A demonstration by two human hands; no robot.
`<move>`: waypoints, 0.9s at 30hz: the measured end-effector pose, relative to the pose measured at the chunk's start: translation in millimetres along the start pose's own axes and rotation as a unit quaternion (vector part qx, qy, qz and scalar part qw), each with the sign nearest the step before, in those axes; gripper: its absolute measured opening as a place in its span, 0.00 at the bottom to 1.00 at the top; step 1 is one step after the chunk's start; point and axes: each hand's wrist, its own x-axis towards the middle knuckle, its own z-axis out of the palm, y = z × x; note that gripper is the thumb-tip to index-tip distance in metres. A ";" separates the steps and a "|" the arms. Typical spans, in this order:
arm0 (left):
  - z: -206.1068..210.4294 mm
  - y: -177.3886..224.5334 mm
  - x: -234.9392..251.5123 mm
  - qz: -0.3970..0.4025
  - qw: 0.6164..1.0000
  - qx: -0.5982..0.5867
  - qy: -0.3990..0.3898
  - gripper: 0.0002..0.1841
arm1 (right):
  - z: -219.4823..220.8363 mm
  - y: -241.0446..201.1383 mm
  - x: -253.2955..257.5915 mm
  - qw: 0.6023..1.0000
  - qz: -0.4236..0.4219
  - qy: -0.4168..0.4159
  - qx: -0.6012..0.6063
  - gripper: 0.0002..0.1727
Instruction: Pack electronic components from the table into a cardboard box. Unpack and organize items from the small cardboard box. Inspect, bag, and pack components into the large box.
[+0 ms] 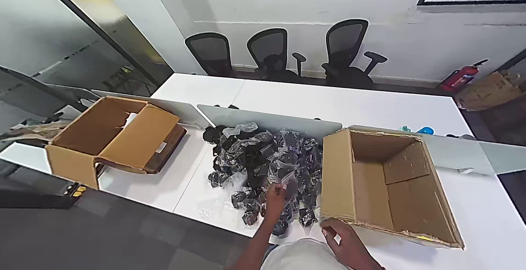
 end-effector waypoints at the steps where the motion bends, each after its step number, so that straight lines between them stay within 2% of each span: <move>1: 4.7 8.6 -10.9 0.018 0.999 -0.042 0.018 0.08 | -6.1 2.9 1.8 0.996 0.060 -0.063 0.023 0.15; 3: 16.6 31.3 -32.2 0.026 0.993 -0.105 0.036 0.06 | -15.2 11.4 7.8 0.966 0.167 -0.168 0.105 0.31; 4: 24.5 43.5 -44.2 0.028 0.991 -0.127 0.033 0.05 | -17.8 15.6 8.4 0.946 0.201 -0.191 0.168 0.40; 6: 47.0 63.7 -68.1 0.043 0.987 -0.153 0.025 0.04 | -22.6 20.1 3.7 0.889 0.230 -0.167 0.358 0.53; 7: 59.0 70.4 -80.1 0.055 0.986 -0.158 0.014 0.04 | -25.5 20.3 -0.7 0.848 0.226 -0.132 0.461 0.56; 8: 70.2 75.4 -92.2 0.070 0.985 -0.157 -0.002 0.05 | -29.4 18.0 -4.5 0.805 0.213 -0.085 0.547 0.59; 9: 80.8 79.7 -103.8 0.089 0.984 -0.152 -0.016 0.05 | -34.0 15.1 -7.0 0.768 0.201 -0.031 0.608 0.56; 10: 91.3 84.6 -115.0 0.108 0.983 -0.145 -0.026 0.05 | -40.3 13.9 -9.0 0.744 0.194 0.017 0.639 0.52; 11: 100.0 88.2 -124.7 0.127 0.981 -0.140 -0.042 0.05 | -48.3 15.5 -10.6 0.737 0.190 0.052 0.646 0.46; 13: 112.2 91.3 -139.0 0.142 0.975 -0.146 -0.086 0.10 | -62.8 23.9 -14.4 0.759 0.195 0.110 0.611 0.37; 17: 114.0 96.5 -152.9 0.063 0.963 -0.155 -0.212 0.24 | -85.6 52.2 -32.4 0.841 0.146 0.139 0.501 0.34; 19: 111.2 96.6 -154.9 0.004 0.960 -0.138 -0.242 0.21 | -94.0 63.0 -38.8 0.870 0.113 0.123 0.463 0.32; 22: 109.6 93.1 -155.5 -0.067 0.957 -0.110 -0.260 0.15 | -100.4 64.9 -42.5 0.890 0.079 0.093 0.439 0.27; 27: 106.7 89.7 -155.6 -0.094 0.955 -0.111 -0.259 0.09 | -97.1 58.1 -40.1 0.895 0.048 0.075 0.437 0.25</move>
